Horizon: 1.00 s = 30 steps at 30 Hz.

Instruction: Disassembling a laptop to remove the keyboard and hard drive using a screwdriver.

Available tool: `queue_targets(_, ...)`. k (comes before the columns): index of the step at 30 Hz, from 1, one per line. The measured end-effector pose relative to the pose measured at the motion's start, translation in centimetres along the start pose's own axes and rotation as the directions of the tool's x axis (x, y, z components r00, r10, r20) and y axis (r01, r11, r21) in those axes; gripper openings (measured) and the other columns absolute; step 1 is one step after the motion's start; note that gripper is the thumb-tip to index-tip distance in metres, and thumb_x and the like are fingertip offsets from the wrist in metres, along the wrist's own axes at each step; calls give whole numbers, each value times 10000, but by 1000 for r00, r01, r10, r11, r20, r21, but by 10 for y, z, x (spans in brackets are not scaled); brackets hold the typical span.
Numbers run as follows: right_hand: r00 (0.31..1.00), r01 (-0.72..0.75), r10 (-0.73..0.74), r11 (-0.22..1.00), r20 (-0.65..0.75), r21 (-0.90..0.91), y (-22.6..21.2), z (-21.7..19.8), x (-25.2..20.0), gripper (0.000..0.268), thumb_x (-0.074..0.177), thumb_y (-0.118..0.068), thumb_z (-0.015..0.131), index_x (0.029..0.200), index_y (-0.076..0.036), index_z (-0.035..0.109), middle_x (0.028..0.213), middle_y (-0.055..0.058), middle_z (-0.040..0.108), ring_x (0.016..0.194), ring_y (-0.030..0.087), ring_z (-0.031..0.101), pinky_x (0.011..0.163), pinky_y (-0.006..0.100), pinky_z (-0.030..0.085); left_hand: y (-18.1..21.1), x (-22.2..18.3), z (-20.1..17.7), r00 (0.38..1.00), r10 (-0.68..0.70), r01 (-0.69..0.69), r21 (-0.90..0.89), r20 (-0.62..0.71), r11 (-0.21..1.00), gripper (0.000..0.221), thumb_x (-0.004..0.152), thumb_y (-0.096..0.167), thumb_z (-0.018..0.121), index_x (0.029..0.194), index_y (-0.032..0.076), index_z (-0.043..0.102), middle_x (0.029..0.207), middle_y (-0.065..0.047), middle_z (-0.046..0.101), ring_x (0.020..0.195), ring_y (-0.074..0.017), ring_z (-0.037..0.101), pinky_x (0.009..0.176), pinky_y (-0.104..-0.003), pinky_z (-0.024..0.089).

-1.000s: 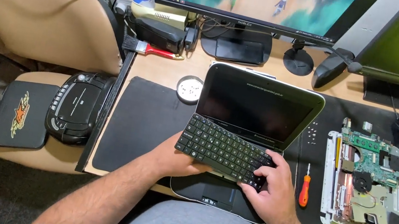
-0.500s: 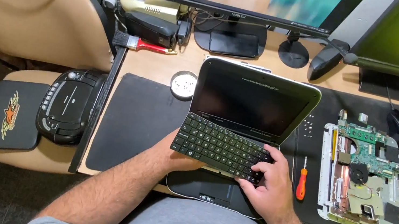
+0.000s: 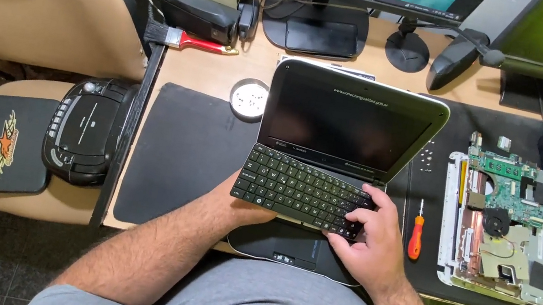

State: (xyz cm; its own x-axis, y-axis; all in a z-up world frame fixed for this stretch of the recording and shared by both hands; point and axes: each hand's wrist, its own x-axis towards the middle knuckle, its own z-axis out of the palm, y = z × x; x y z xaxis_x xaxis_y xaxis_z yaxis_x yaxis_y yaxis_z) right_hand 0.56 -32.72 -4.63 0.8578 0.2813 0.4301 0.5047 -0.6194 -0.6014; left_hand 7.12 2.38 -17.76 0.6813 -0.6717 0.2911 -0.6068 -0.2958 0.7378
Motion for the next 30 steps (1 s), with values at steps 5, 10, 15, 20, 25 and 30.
queue_targets(5,1000,-11,11,1000,6,-3,-3,0,0,466,635,-199,954,963,-152,626,1478,111,555,1354,370,589,1121,447,482,-11,-10,8,999,16,-18,-81,-27,997,514,766,391,857,1181,112,737,1131,-119,751,1054,-305,700,929,-456,538)
queue_targets(10,1000,-6,6,1000,-2,-2,-1,1,-1,474,635,-206,956,970,-161,624,1486,104,550,1364,360,582,1128,442,477,27,17,-8,998,34,-43,-156,-54,987,512,756,365,869,1171,94,739,1108,-139,756,1026,-308,713,903,-459,554)
queue_targets(15,1000,5,-5,1000,-12,-2,-3,1,-1,478,639,-210,960,973,-159,621,1479,107,554,1347,361,594,1114,443,489,152,67,-47,996,51,-68,-227,-80,971,511,747,338,881,1161,75,741,1086,-159,760,997,-310,726,877,-461,570)
queue_targets(20,1000,-2,2,1000,-13,14,-5,0,-1,476,635,-192,956,975,-158,625,1480,109,558,1340,365,599,1105,446,493,169,71,-53,992,65,-94,-305,-104,948,510,737,312,893,1152,56,743,1064,-180,764,969,-313,738,851,-464,587)
queue_targets(25,999,23,-21,999,-35,32,-5,-2,-2,496,629,-207,970,975,-154,619,1482,113,553,1346,362,595,1117,443,485,177,68,-58,989,64,-111,-377,-133,920,509,728,286,905,1142,37,745,1042,-200,768,941,-316,751,825,-466,603)
queue_targets(30,984,128,-114,987,-134,102,-3,-5,-3,483,676,-203,964,997,-137,609,1465,180,549,1350,383,563,1175,465,424,183,68,-62,985,64,-131,-448,-162,884,509,718,260,917,1132,18,747,1019,-220,773,912,-318,764,800,-469,619)
